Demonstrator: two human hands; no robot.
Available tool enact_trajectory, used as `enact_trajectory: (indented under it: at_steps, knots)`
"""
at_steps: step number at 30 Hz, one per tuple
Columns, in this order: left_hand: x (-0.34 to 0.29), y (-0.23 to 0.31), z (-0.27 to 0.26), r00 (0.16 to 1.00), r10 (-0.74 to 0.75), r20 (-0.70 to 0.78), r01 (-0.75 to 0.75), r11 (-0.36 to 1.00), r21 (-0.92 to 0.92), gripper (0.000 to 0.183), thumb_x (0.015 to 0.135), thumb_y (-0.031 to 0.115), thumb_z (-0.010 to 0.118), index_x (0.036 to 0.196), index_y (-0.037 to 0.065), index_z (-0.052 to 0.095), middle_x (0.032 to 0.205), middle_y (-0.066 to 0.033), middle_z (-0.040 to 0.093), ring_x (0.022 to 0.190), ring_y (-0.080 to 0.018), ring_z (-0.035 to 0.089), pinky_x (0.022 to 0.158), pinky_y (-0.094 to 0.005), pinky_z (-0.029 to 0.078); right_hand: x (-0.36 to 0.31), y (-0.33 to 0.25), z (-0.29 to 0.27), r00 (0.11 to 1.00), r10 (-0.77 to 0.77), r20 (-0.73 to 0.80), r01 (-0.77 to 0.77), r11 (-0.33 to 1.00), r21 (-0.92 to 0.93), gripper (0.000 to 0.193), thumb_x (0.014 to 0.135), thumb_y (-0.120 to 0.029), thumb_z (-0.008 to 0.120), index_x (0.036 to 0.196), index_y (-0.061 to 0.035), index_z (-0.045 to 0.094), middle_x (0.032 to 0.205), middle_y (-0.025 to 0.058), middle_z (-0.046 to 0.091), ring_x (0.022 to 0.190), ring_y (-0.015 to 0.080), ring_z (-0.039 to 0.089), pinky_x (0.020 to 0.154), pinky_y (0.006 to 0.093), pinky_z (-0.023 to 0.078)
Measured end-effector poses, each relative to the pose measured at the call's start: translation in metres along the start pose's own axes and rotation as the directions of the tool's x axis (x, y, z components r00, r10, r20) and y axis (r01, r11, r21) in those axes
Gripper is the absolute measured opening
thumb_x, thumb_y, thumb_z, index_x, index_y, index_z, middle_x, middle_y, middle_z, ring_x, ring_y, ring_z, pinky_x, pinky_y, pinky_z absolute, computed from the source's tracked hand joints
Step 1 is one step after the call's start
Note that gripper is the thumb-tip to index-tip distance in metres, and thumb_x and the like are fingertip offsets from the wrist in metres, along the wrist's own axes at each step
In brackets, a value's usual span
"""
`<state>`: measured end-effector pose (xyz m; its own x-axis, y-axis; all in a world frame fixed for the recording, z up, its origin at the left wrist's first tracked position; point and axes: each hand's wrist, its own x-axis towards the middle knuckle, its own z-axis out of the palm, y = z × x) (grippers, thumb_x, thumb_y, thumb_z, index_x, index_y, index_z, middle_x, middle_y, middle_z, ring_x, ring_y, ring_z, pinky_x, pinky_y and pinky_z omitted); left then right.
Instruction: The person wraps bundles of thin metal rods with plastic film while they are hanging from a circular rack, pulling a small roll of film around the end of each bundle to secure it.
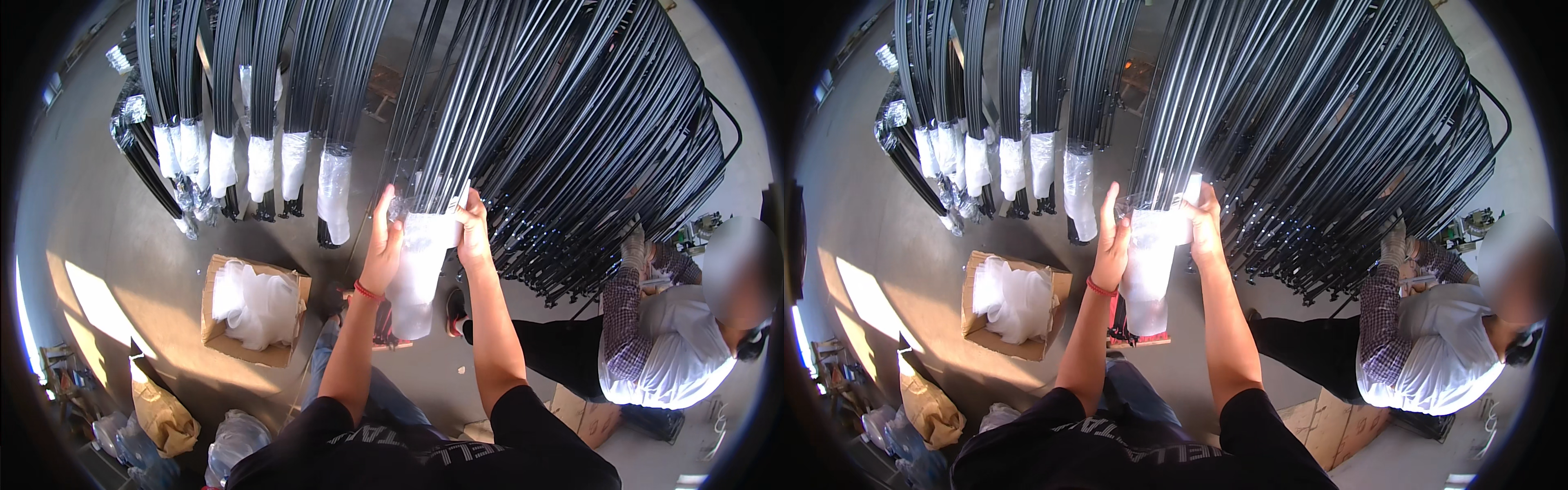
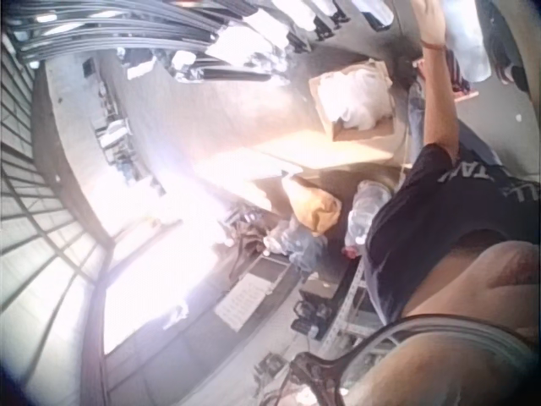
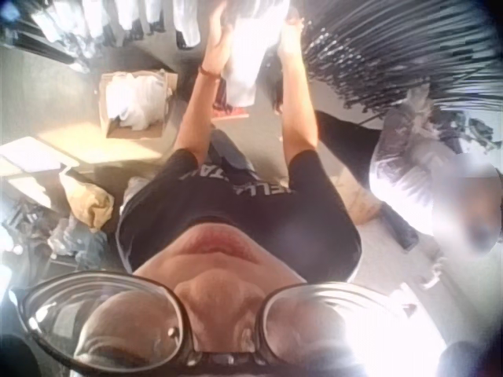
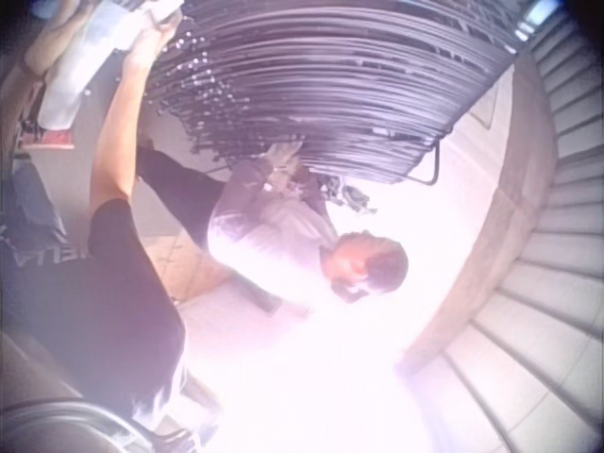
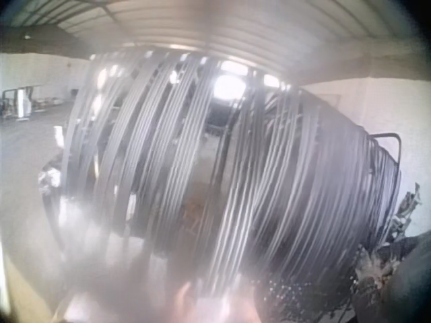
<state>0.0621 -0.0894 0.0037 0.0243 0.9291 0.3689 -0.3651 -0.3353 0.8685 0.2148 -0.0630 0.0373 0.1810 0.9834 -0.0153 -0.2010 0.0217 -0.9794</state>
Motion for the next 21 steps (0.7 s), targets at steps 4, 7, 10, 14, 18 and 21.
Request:
enact_trajectory:
  at_steps: [4,7,10,14,18,21]
  knots:
    - [0.0,0.014,0.007,0.991,-0.123,-0.046,0.121,0.991,-0.058,0.052,0.091,0.012,0.034,0.136,0.002,0.008,0.138,-0.0066,0.018,0.093,-0.0098,0.032,0.081,-0.0214,0.028,-0.005,-0.002,-0.002,0.999,0.027,-0.029,-0.026,0.999,0.023,0.048,0.066,-0.014,0.068,0.106,0.0009,0.047,0.1,0.0064,0.057,0.091,0.016,0.053,0.083,0.0263,0.04]
    - [-0.002,0.015,0.009,0.982,-0.154,-0.106,0.15,0.988,-0.04,0.054,0.091,0.01,0.034,0.137,0.004,0.005,0.135,-0.0025,0.022,0.07,-0.004,0.035,0.064,-0.016,0.033,-0.003,0.002,-0.002,0.998,0.023,-0.064,-0.024,1.0,-0.014,0.048,0.066,-0.015,0.068,0.106,0.0002,0.047,0.099,0.006,0.057,0.091,0.0156,0.054,0.082,0.0264,0.04]
    - [-0.004,0.01,0.008,0.981,-0.135,-0.136,0.141,0.989,0.038,0.051,0.09,0.007,0.034,0.136,0.002,0.012,0.132,-0.006,0.028,0.083,-0.0093,0.025,0.069,-0.019,0.026,-0.001,0.006,-0.003,0.996,0.03,-0.08,-0.03,1.0,0.0,0.05,0.065,-0.013,0.068,0.108,-0.0002,0.046,0.096,0.008,0.057,0.086,0.0178,0.054,0.077,0.0284,0.043]
    - [-0.008,0.0,0.0,0.981,-0.094,-0.17,0.118,0.984,0.134,0.051,0.09,0.008,0.037,0.136,0.003,0.015,0.09,0.0033,0.046,0.059,-0.0024,0.028,0.053,-0.0141,0.029,0.001,0.01,-0.002,0.994,0.046,-0.1,-0.043,0.999,0.025,0.051,0.064,-0.012,0.068,0.109,-0.0007,0.046,0.091,0.009,0.057,0.081,0.019,0.055,0.072,0.03,0.045]
    - [-0.008,0.013,-0.002,0.977,-0.183,-0.114,0.195,0.975,0.103,0.045,0.09,0.007,0.034,0.133,0.0,0.022,0.111,-0.0058,0.047,0.08,-0.0096,0.034,0.07,-0.0187,0.031,-0.002,0.008,0.003,0.992,0.061,-0.111,-0.058,0.998,0.031,0.049,0.066,-0.014,0.069,0.108,-0.0007,0.046,0.093,0.0092,0.058,0.085,0.0181,0.055,0.076,0.029,0.044]
    - [-0.001,0.016,0.001,0.995,0.084,-0.048,-0.07,0.967,0.245,0.038,0.088,0.001,0.03,0.125,-0.003,0.038,0.114,-0.0148,0.053,0.107,-0.0194,0.049,0.091,-0.026,0.035,-0.005,0.006,0.004,0.996,0.062,-0.071,-0.055,0.994,0.093,0.051,0.066,-0.017,0.07,0.108,0.0006,0.046,0.096,0.0092,0.058,0.088,0.0187,0.054,0.079,0.0282,0.041]
